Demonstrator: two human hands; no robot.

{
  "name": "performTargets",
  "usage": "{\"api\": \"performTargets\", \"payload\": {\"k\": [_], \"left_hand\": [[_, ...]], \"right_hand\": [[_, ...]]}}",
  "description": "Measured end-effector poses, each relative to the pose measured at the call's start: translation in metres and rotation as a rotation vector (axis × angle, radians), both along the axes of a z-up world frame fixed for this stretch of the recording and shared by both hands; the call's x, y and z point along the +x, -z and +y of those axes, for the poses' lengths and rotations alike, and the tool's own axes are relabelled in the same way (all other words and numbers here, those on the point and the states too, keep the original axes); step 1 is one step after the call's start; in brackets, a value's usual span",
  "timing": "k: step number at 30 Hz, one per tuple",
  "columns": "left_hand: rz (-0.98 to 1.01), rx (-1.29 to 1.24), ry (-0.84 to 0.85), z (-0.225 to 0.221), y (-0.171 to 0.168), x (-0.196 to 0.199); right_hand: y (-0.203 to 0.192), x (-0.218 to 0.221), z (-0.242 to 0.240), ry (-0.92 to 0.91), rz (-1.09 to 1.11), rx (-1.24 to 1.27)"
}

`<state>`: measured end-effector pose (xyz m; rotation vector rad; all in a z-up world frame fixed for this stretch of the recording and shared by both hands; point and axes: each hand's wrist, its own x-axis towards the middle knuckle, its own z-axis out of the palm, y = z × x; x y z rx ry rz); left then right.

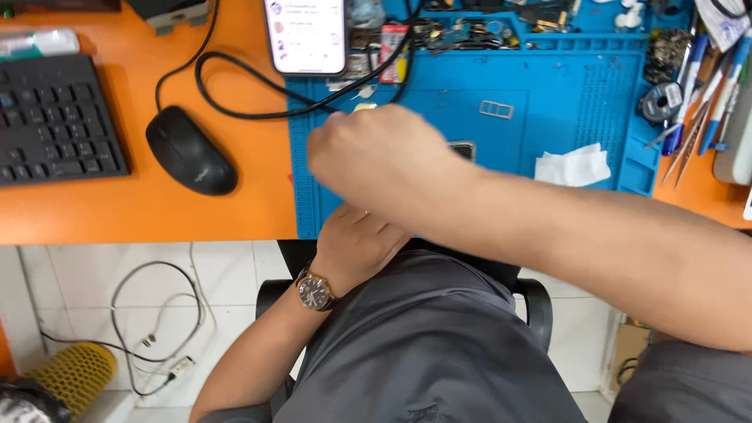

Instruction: The person uses a screwdriver to remove screws from a disassembled smartphone on a blue mat. They then pick up a second smartphone, make a call, and hold both devices while continuing to work on the first phone's internal components.

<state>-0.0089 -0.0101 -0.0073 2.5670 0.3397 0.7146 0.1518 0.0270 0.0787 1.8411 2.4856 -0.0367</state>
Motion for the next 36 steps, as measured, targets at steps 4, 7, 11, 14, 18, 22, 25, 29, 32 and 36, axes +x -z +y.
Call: {"api": "performTargets", "payload": {"k": [4,7,11,14,18,22,25,29,32,36], "left_hand": [[0.254,-0.252,0.016,0.008,-0.010,0.014],[0.343,-0.215,-0.013,0.019,-0.030,0.024],[0.459,-0.179,-0.112,0.031,-0.043,0.035],[0.511,-0.169,-0.172,0.044,-0.053,0.045],[0.545,-0.184,-0.171,0.051,-0.065,0.058],[0.519,-0.169,-0.088,0.049,-0.075,0.060],[0.570,-0.077,0.048,0.051,-0.073,0.053],[0.565,-0.377,0.113,0.058,-0.082,0.055],[0.280,-1.071,0.309,0.057,-0.065,0.048],[-0.352,-2.008,0.636,0.051,-0.056,0.060]], "right_hand": [[-0.001,-0.010,-0.003,0.067,0.003,0.045],[-0.018,0.011,-0.011,0.094,0.076,0.111],[-0.066,0.066,-0.044,0.181,0.505,0.229],[-0.084,0.098,-0.080,0.292,0.791,0.286],[-0.063,0.121,-0.135,0.657,1.093,0.352],[-0.018,0.149,-0.183,0.792,1.107,0.407],[0.005,0.164,-0.208,0.934,1.188,0.436],[0.028,0.167,-0.220,0.975,1.427,0.541],[0.038,0.154,-0.215,0.994,1.517,0.596],[0.046,0.128,-0.198,0.924,1.454,0.578]]}}
